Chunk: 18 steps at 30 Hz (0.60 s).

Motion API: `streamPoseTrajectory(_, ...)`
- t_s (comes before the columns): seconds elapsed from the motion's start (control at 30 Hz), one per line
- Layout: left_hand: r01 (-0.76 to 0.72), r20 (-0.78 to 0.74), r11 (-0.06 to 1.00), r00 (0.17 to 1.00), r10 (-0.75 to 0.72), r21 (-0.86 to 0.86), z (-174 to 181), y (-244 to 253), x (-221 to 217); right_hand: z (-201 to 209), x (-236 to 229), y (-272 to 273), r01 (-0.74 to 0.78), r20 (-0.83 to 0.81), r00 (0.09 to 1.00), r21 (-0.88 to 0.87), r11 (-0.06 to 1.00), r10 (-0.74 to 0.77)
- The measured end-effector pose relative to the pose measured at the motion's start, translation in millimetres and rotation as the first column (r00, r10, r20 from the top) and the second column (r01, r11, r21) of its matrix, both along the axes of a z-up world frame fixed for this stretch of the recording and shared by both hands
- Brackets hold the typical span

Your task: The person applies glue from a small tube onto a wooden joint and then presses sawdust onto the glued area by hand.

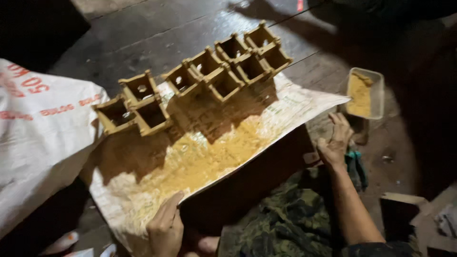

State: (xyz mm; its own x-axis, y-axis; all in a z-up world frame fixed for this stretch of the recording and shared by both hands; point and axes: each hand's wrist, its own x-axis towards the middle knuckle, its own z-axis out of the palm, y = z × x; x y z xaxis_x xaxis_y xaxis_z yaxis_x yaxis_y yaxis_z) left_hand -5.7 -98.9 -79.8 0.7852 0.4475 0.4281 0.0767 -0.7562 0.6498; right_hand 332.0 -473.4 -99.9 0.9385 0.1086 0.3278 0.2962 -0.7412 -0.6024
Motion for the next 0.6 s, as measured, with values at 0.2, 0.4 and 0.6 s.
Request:
streamPoseTrajectory(0.2,-0.059,-0.090,0.992,0.995,0.049,-0.111,-27,25,-7,38,28,42,0.038,0.360,0.928,-0.347,0.937,0.096)
streamPoseTrajectory(0.4,-0.053,-0.187,0.992,0.982,0.031,-0.115,-18,51,-2,83,39,93,-0.128,0.410,0.819,-0.550,0.825,0.401)
streamPoseTrajectory(0.6,0.101,-0.204,0.995,0.974,-0.100,-0.009,8,31,-12,54,17,112,-0.179,0.465,0.719,-0.594,0.784,0.516)
